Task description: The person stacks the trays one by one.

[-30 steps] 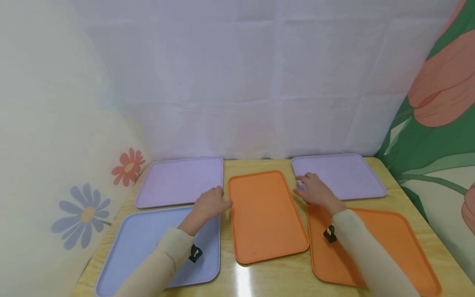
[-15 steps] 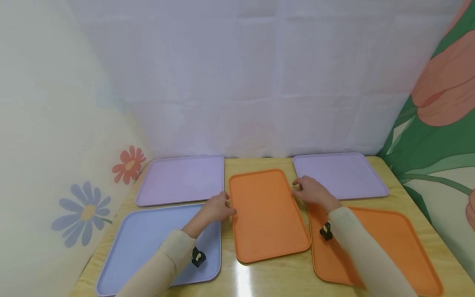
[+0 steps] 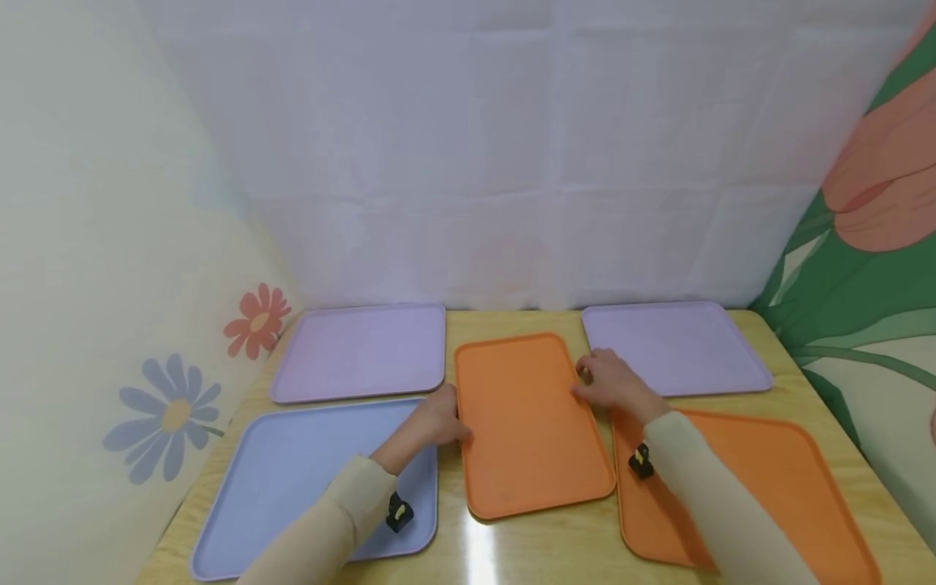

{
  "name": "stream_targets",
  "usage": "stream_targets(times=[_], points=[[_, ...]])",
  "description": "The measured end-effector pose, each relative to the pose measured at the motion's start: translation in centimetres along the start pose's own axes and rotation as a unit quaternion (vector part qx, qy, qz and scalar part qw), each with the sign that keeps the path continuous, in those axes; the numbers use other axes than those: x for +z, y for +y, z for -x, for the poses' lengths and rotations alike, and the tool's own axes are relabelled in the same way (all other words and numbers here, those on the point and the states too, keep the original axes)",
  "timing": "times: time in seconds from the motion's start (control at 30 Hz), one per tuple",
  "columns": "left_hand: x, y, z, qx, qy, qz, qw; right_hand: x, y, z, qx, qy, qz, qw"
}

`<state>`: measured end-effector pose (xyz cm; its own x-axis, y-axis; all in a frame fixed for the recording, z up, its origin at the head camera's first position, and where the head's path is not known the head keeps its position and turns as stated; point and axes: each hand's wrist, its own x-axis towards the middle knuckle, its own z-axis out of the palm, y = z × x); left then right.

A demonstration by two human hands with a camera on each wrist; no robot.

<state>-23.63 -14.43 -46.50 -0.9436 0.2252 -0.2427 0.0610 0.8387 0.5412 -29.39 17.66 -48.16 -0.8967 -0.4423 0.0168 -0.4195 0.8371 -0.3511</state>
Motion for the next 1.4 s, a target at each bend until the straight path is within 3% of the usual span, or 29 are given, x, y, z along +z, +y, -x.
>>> stream_targets(times=[0.3,0.53,0.77,1.13,1.4], points=[[0.3,0.2,-1.2,0.009,0.008,-0.045,0.9989,-0.2,-0.3,0.6,0.014,0.007,0.043,0.9989],[0.0,0.4,-1.7,-0.007,-0.021,-0.007,0.9997,-0.2,-0.9,1.7,0.027,-0.002,0.066,0.9974],[-0.2,0.5,-2.1,-0.035,-0.054,0.059,0.9962,0.2,-0.9,2.2,0.042,0.003,0.046,0.9981],[0.1,0.3,-2.5,-0.034,-0.065,0.079,0.9941,-1.2,0.7,4.3,0.029,0.051,-0.033,0.9977],[-0.2,0.1,-2.6,-0.032,-0.076,0.099,0.9916,-3.0,2.6,7.3,0.01,0.059,-0.049,0.997]])
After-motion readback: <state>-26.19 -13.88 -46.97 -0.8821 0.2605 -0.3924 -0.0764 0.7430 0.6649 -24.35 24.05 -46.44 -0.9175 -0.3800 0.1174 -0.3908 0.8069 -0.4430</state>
